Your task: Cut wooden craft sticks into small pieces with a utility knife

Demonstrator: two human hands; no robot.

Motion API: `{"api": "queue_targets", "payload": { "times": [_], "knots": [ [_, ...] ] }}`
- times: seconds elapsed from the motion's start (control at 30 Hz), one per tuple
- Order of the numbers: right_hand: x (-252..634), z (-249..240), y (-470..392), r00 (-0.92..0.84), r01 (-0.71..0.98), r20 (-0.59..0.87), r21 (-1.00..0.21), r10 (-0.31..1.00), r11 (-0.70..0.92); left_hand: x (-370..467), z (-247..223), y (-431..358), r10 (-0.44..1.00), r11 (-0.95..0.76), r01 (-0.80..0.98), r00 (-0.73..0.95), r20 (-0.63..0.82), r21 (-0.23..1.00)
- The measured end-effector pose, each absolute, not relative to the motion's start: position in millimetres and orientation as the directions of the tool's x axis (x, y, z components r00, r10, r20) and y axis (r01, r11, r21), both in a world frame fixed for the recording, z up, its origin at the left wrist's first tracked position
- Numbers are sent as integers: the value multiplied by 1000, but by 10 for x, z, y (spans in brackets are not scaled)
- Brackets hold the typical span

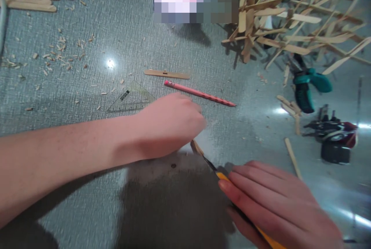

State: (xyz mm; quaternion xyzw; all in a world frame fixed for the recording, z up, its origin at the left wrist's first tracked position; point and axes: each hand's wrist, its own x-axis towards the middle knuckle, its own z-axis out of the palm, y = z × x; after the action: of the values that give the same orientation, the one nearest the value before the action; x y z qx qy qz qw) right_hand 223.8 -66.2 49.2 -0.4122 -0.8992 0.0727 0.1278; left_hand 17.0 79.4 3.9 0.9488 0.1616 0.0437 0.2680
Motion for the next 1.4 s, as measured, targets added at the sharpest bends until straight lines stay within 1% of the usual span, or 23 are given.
{"api": "queue_targets", "payload": {
  "times": [0.07,0.13,0.2,0.33,0.5,0.6,0.67,0.73,0.83,0.93,0.97,1.0,1.03,1.17,1.27,1.37,1.4],
  "knots": [
    [2240,482,-619,-680,671,187,-231,709,704,171,44,788,337,-797,298,941,-23,526],
    [2233,467,-609,-697,655,201,-211,688,726,171,47,783,348,-792,305,937,-20,529],
    [2217,450,-641,-688,664,210,-205,695,719,168,49,781,352,-790,307,936,-16,531],
    [2179,426,-750,-644,695,213,-237,735,678,148,43,782,359,-796,305,933,3,523],
    [2140,415,-765,-678,690,174,-181,714,700,109,-16,780,374,-797,279,924,75,536],
    [2142,387,-739,-664,700,184,-188,724,689,88,-67,774,372,-803,252,920,124,541],
    [2166,360,-740,-658,699,215,-184,722,691,73,-88,773,371,-819,244,916,155,519],
    [2202,330,-758,-674,691,227,-142,703,709,54,-81,771,369,-842,241,910,189,483],
    [2242,270,-789,-690,687,216,-104,690,719,8,9,750,347,-890,210,887,305,404],
    [2239,207,-777,-674,674,254,-173,694,718,-58,152,693,281,-952,164,805,523,259],
    [2234,195,-759,-659,670,274,-209,701,712,-83,192,669,197,-978,114,778,597,174],
    [2229,192,-735,-647,663,291,-244,705,708,-107,222,645,128,-992,96,761,636,85],
    [2228,198,-709,-645,649,299,-270,703,711,-130,241,623,95,-995,96,725,682,37],
    [2264,269,-639,-658,607,321,-309,681,732,-211,247,570,55,-998,63,691,721,15],
    [2296,310,-651,-631,605,251,-432,734,668,-257,251,567,25,-999,37,703,710,-1],
    [2324,337,-674,-561,634,108,-581,820,511,-281,256,565,-21,-999,6,709,704,-35],
    [2340,348,-676,-552,625,100,-608,828,490,-282,249,557,-28,-999,0,702,712,-40]
  ]
}}
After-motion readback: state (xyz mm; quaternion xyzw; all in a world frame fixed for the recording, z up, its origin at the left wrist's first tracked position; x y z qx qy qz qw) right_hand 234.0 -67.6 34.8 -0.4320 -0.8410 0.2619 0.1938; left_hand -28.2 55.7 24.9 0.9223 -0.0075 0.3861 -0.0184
